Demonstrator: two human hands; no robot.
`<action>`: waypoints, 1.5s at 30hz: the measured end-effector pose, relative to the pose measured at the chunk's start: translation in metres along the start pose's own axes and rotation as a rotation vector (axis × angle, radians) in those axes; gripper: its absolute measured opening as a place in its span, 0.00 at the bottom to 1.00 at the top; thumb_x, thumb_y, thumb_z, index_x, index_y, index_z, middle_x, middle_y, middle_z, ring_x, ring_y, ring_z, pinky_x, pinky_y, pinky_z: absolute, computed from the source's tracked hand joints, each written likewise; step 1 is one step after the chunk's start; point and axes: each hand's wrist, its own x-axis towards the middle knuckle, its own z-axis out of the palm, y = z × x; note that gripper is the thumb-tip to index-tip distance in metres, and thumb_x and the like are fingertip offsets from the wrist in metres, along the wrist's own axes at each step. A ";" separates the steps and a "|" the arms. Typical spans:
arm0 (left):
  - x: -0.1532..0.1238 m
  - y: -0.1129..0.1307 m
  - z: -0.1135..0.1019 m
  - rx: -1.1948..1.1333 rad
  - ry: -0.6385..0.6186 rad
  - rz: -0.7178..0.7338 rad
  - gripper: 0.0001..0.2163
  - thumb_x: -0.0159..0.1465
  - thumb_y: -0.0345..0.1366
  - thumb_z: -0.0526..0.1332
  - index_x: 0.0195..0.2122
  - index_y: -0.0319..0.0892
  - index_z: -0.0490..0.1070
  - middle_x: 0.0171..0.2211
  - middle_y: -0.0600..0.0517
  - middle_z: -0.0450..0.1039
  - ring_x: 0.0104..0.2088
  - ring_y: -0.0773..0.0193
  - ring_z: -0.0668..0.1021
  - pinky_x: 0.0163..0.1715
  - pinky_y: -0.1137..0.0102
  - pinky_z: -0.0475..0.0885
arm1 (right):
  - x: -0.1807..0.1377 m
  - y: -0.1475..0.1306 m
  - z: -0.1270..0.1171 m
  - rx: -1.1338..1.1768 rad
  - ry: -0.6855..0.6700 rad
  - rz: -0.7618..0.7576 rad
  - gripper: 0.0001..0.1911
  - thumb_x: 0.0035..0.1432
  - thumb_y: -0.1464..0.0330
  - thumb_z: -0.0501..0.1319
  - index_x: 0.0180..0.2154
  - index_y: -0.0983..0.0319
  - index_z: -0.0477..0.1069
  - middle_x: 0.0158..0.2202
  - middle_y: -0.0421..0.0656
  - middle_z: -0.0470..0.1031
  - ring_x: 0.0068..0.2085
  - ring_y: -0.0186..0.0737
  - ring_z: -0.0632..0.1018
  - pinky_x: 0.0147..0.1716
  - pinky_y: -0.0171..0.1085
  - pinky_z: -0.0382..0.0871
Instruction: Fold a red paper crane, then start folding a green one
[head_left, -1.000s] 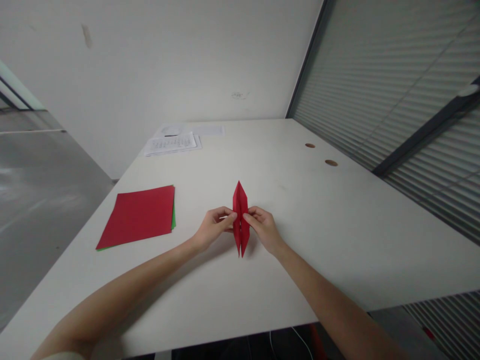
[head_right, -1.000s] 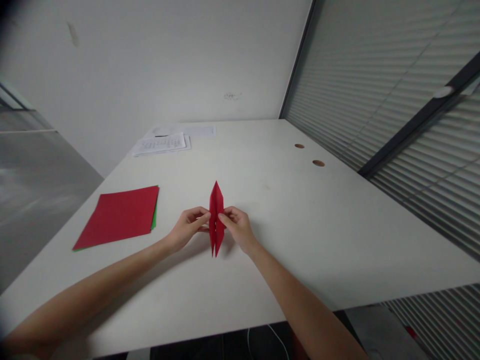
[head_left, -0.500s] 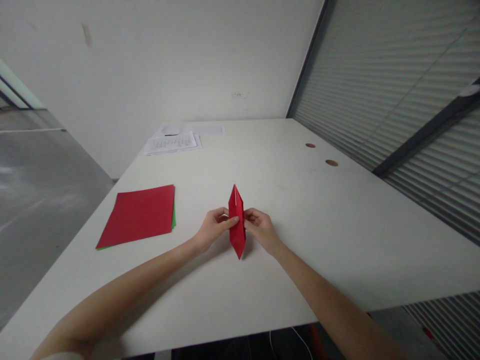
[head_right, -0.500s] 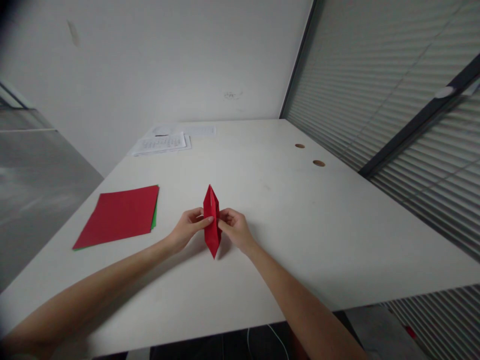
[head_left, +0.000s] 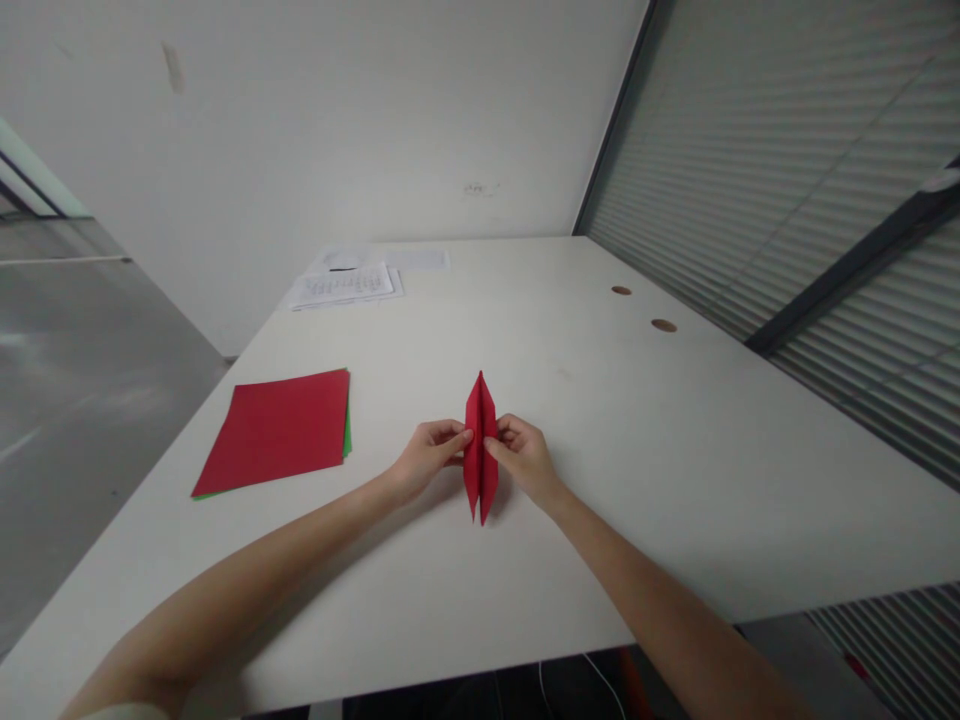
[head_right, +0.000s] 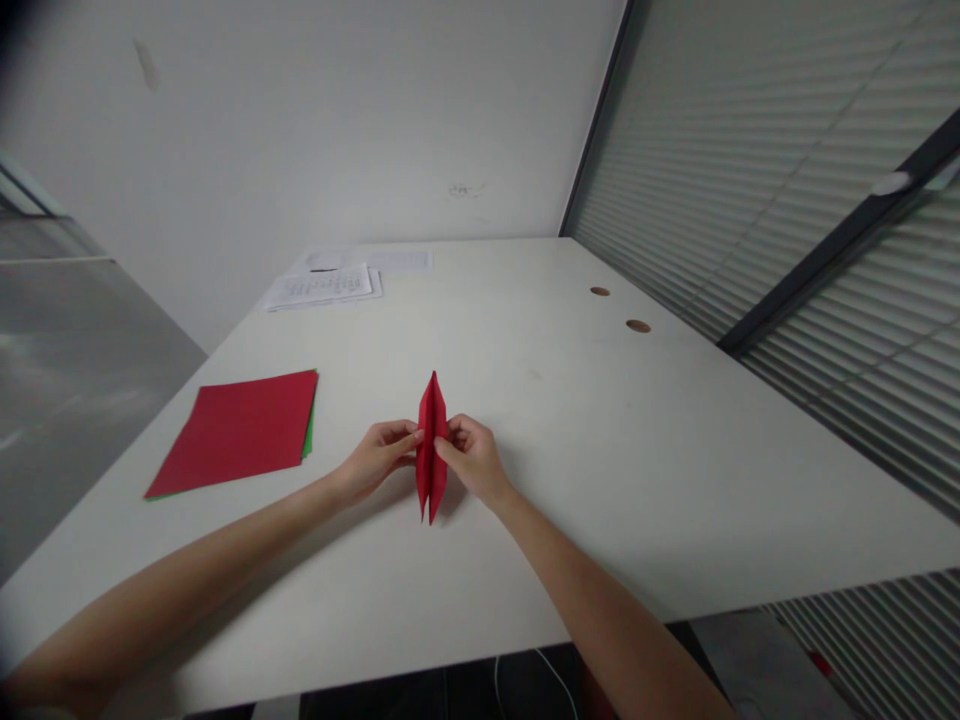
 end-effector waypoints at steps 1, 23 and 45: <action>0.000 0.000 0.000 -0.009 0.000 -0.007 0.18 0.49 0.48 0.72 0.29 0.36 0.75 0.26 0.51 0.74 0.28 0.67 0.74 0.34 0.68 0.72 | 0.000 0.000 0.000 0.006 -0.001 0.007 0.10 0.45 0.63 0.66 0.26 0.60 0.67 0.22 0.37 0.71 0.23 0.33 0.70 0.24 0.33 0.63; 0.001 -0.004 -0.003 0.136 0.161 0.212 0.12 0.48 0.37 0.71 0.24 0.37 0.69 0.24 0.54 0.71 0.26 0.70 0.73 0.27 0.75 0.66 | -0.002 0.002 0.002 -0.065 -0.016 -0.032 0.16 0.48 0.55 0.67 0.28 0.61 0.70 0.25 0.39 0.73 0.26 0.34 0.73 0.26 0.34 0.67; 0.003 0.000 -0.006 0.056 0.108 0.129 0.16 0.45 0.39 0.75 0.28 0.36 0.73 0.23 0.52 0.75 0.24 0.68 0.76 0.28 0.71 0.71 | 0.005 0.007 -0.001 0.029 -0.009 0.055 0.17 0.43 0.55 0.70 0.27 0.61 0.72 0.23 0.39 0.75 0.24 0.34 0.73 0.25 0.35 0.69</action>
